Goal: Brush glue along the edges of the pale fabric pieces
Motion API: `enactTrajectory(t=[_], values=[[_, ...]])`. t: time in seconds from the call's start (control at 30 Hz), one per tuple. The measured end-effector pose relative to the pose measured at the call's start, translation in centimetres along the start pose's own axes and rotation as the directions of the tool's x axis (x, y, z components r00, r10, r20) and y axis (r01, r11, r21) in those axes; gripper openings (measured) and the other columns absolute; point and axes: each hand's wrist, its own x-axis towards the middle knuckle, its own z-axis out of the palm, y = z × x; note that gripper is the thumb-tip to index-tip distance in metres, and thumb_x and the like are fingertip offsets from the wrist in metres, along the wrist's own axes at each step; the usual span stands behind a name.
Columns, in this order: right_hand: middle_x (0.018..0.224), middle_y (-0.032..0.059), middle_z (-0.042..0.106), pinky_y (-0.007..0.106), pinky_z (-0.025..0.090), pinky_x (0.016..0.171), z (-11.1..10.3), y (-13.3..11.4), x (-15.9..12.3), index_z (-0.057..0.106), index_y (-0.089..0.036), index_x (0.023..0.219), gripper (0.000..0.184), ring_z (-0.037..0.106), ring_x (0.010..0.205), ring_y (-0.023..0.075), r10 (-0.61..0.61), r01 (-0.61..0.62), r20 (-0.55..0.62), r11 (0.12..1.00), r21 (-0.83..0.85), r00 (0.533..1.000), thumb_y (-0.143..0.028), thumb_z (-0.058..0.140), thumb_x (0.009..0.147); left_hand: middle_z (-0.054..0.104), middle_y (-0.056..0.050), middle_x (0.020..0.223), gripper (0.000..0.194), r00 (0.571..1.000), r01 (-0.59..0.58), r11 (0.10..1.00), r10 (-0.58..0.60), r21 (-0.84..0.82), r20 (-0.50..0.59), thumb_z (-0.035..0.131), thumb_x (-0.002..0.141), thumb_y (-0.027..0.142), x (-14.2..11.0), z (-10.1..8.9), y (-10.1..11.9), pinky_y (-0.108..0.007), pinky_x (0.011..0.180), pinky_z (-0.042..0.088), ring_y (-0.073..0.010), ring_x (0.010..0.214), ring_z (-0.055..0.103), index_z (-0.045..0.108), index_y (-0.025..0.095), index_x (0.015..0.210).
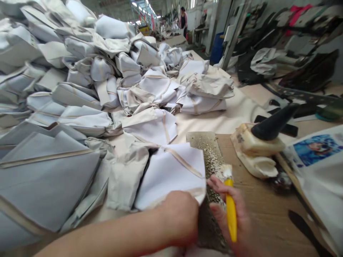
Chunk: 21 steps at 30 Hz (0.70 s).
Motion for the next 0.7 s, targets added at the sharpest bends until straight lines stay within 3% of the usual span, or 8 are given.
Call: enactTrajectory(t=[0.03, 0.1, 0.17, 0.23, 0.3, 0.4, 0.53, 0.7], values=[[0.125, 0.0181, 0.054, 0.037, 0.053, 0.084, 0.5, 0.3, -0.5, 0.042, -0.021, 0.111, 0.032, 0.060, 0.106, 0.0248, 0.046, -0.045, 0.010, 0.997, -0.066, 0.999, -0.040, 0.052, 0.087, 0.066, -0.009, 0.063, 0.007, 0.984, -0.142, 0.989, 0.137, 0.040, 0.113, 0.066, 0.061, 0.023, 2.0, 1.0, 0.4, -0.033, 0.054, 0.049, -0.0236, 0.058, 0.061, 0.067, 0.017, 0.065], [0.117, 0.0187, 0.059, 0.035, 0.056, 0.076, 1.0, 1.2, -1.5, 0.043, -0.020, 0.111, 0.035, 0.065, 0.096, 0.0250, 0.125, -0.123, -0.005, 0.972, -0.200, 0.992, -0.046, 0.048, 0.088, 0.069, -0.007, 0.070, 0.013, 0.916, -0.393, 0.918, 0.387, 0.047, 0.102, 0.062, 0.071, 0.028, 4.3, 1.9, 0.5, -0.031, 0.066, 0.052, -0.0216, 0.068, 0.063, 0.069, 0.017, 0.075], [0.116, 0.0198, 0.059, 0.037, 0.057, 0.074, 1.0, 2.2, -2.4, 0.044, -0.019, 0.110, 0.038, 0.065, 0.095, 0.0268, 0.128, -0.138, -0.054, 0.947, -0.291, 0.990, -0.049, 0.045, 0.088, 0.070, -0.009, 0.086, 0.025, 0.856, -0.512, 0.858, 0.513, 0.040, -0.058, 0.050, 0.084, 0.032, 4.5, 1.1, -0.5, -0.029, 0.081, 0.050, -0.0203, 0.083, 0.064, 0.069, 0.015, 0.086], [0.124, 0.0225, 0.054, 0.040, 0.055, 0.079, 0.9, 3.1, -3.3, 0.044, -0.018, 0.108, 0.039, 0.061, 0.103, 0.0299, 0.063, -0.092, -0.094, 0.932, -0.350, 0.994, -0.051, 0.046, 0.087, 0.065, -0.012, 0.111, 0.031, 0.884, -0.400, 0.913, 0.406, 0.075, -0.234, 0.045, 0.089, 0.033, 3.5, -1.0, -2.8, -0.030, 0.097, 0.042, -0.0216, 0.107, 0.057, 0.067, 0.014, 0.096], [0.127, 0.0251, 0.050, 0.043, 0.054, 0.080, 1.0, 3.6, -4.2, 0.044, -0.017, 0.107, 0.042, 0.058, 0.107, 0.0331, 0.025, -0.065, -0.100, 0.906, -0.419, 0.995, -0.053, 0.047, 0.086, 0.047, -0.012, 0.136, 0.032, 0.908, -0.105, 0.989, 0.139, 0.106, -0.395, 0.052, 0.086, 0.035, 2.7, -3.4, -6.3, -0.039, 0.107, 0.030, -0.0272, 0.130, 0.036, 0.062, 0.016, 0.110], [0.122, 0.0263, 0.052, 0.044, 0.055, 0.077, 2.2, 4.0, -5.4, 0.043, -0.015, 0.108, 0.042, 0.059, 0.104, 0.0340, 0.036, -0.056, -0.050, 0.868, -0.493, 0.998, -0.051, 0.045, 0.087, 0.032, -0.012, 0.146, 0.059, 0.875, 0.259, 0.962, -0.195, 0.088, -0.443, 0.058, 0.080, 0.048, 3.5, -5.7, -11.6, -0.048, 0.106, 0.027, -0.0322, 0.137, 0.020, 0.045, 0.019, 0.130], [0.120, 0.0208, 0.054, 0.043, 0.054, 0.082, 3.7, 3.9, -6.1, 0.043, -0.018, 0.107, 0.019, 0.057, 0.109, 0.0287, -0.009, -0.013, -0.039, 0.853, -0.522, 0.999, -0.025, 0.033, 0.092, 0.050, -0.012, 0.131, 0.071, 0.875, 0.354, 0.930, -0.292, 0.098, -0.386, 0.060, 0.073, 0.059, 5.9, -5.9, -14.8, -0.038, 0.093, 0.042, -0.0278, 0.114, 0.051, 0.041, 0.022, 0.130], [0.121, 0.0189, 0.051, 0.042, 0.054, 0.082, 2.8, 3.9, -6.1, 0.042, -0.018, 0.105, 0.020, 0.055, 0.111, 0.0267, -0.073, 0.018, -0.085, 0.851, -0.525, 0.994, -0.013, 0.032, 0.089, 0.057, -0.009, 0.110, 0.051, 0.860, 0.346, 0.925, -0.246, 0.156, -0.448, 0.060, 0.076, 0.050, 5.3, -6.2, -13.0, -0.037, 0.085, 0.042, -0.0271, 0.103, 0.054, 0.049, 0.023, 0.117]])
